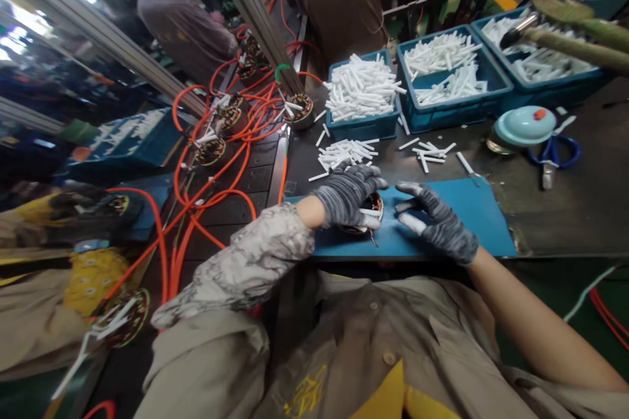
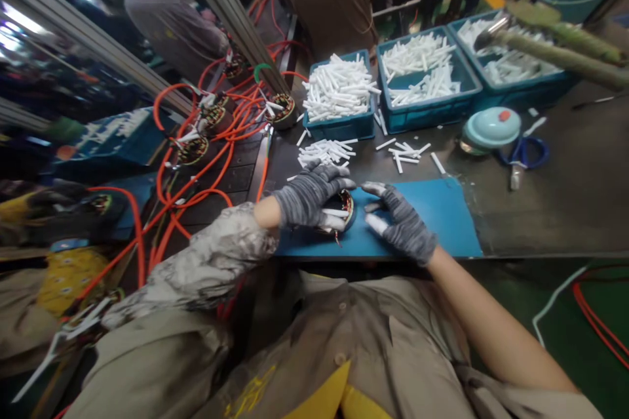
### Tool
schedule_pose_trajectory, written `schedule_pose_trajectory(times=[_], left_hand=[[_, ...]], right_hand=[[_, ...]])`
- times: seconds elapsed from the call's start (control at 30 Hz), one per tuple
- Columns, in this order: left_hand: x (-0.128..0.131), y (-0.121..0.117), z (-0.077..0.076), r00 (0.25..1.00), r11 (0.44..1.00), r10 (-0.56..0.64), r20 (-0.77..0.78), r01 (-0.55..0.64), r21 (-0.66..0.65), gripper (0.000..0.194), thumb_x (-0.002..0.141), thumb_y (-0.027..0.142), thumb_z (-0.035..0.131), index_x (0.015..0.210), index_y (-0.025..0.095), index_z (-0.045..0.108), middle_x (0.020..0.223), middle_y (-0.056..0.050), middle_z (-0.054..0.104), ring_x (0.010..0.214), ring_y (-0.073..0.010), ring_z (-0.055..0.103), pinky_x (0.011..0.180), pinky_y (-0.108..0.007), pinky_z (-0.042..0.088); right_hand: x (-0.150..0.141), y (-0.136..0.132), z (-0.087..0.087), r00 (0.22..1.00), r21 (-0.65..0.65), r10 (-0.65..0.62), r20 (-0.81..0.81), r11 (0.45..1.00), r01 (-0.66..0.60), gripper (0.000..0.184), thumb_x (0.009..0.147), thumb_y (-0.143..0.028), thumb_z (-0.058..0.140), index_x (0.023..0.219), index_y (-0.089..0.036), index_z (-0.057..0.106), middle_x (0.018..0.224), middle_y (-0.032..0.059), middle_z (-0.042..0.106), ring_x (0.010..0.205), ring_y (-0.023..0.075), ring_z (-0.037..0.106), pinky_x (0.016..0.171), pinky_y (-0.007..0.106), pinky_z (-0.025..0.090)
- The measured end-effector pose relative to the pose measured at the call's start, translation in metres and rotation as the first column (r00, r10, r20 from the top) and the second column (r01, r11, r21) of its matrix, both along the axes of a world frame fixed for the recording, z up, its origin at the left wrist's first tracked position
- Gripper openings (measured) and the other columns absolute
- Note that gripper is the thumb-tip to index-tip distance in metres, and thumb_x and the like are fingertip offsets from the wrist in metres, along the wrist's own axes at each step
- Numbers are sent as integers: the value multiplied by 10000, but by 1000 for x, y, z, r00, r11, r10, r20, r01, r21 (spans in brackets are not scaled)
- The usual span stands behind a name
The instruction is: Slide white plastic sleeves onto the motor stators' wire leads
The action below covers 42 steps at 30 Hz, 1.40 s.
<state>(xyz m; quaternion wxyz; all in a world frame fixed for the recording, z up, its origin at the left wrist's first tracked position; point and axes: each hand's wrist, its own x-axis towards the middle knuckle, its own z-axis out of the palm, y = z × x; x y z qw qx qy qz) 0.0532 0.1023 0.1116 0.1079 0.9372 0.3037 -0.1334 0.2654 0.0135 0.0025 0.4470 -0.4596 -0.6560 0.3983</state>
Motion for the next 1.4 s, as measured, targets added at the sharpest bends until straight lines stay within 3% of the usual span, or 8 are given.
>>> schedule_pose_trajectory(times=[0.17,0.37,0.5,0.63,0.77,0.9,1.1,1.4], left_hand=[[-13,41,-14,996,979,65,63,-51,-197,750,825,558,773,1445,185,576,1308,-110,707,1191,-253,668,1034,-338,498],[-22,21,-12,944,957,281,171,-289,20,668,802,584,792,1325,186,670,1137,-90,740,1089,-260,680,990,-377,526],[-43,-14,-17,919,988,65,388,-113,102,344,957,447,657,1211,234,753,1368,-114,644,1259,-271,607,1120,-452,460],[-54,-23,-28,930,999,-13,368,-7,53,348,972,392,636,1244,202,738,1456,-136,599,1370,-304,536,1172,-497,431],[-64,-14,-28,898,998,-5,440,30,-48,331,997,372,585,1183,153,749,1410,-147,633,1377,-290,540,1213,-485,400],[-72,-9,-28,851,982,30,525,74,-176,342,1021,327,523,1223,131,716,1372,-159,647,1296,-240,607,1182,-415,446],[-65,-5,-39,920,994,-40,390,75,-75,310,997,332,582,1198,146,728,1415,-156,620,1353,-278,556,1196,-454,417],[-18,-13,-39,978,976,-195,79,185,115,439,994,447,557,1300,167,698,1531,-133,543,1466,-352,428,1211,-514,332]], right_hand=[[-4,-22,5,993,102,-47,110,994,36,247,959,-340,638,1184,-289,727,1124,52,755,1051,238,722,1003,429,585],[-17,-21,-5,995,108,96,40,989,-100,362,992,-357,599,1341,-313,682,1338,43,715,1235,234,676,1108,427,533],[-24,-9,-9,976,-41,194,-103,979,-199,384,1017,-418,547,1369,-324,668,1374,31,698,1295,248,641,1157,473,484],[-30,13,5,940,-170,299,-164,930,-325,379,972,-501,611,1269,-295,726,1294,29,742,1216,270,682,1106,489,514],[-37,28,18,916,-70,401,17,914,-399,330,962,-518,620,1103,-259,769,1041,34,785,945,226,720,888,390,583],[-49,30,17,952,40,288,105,955,-293,378,1005,-531,533,924,-240,760,840,27,733,760,178,646,762,339,540],[-56,24,12,929,84,168,329,975,-206,370,975,-550,570,944,-247,781,812,62,708,794,236,642,781,402,516],[-36,1,-2,999,47,38,-31,998,-37,398,892,-387,719,1220,-267,529,1122,66,641,886,203,655,840,405,590]])
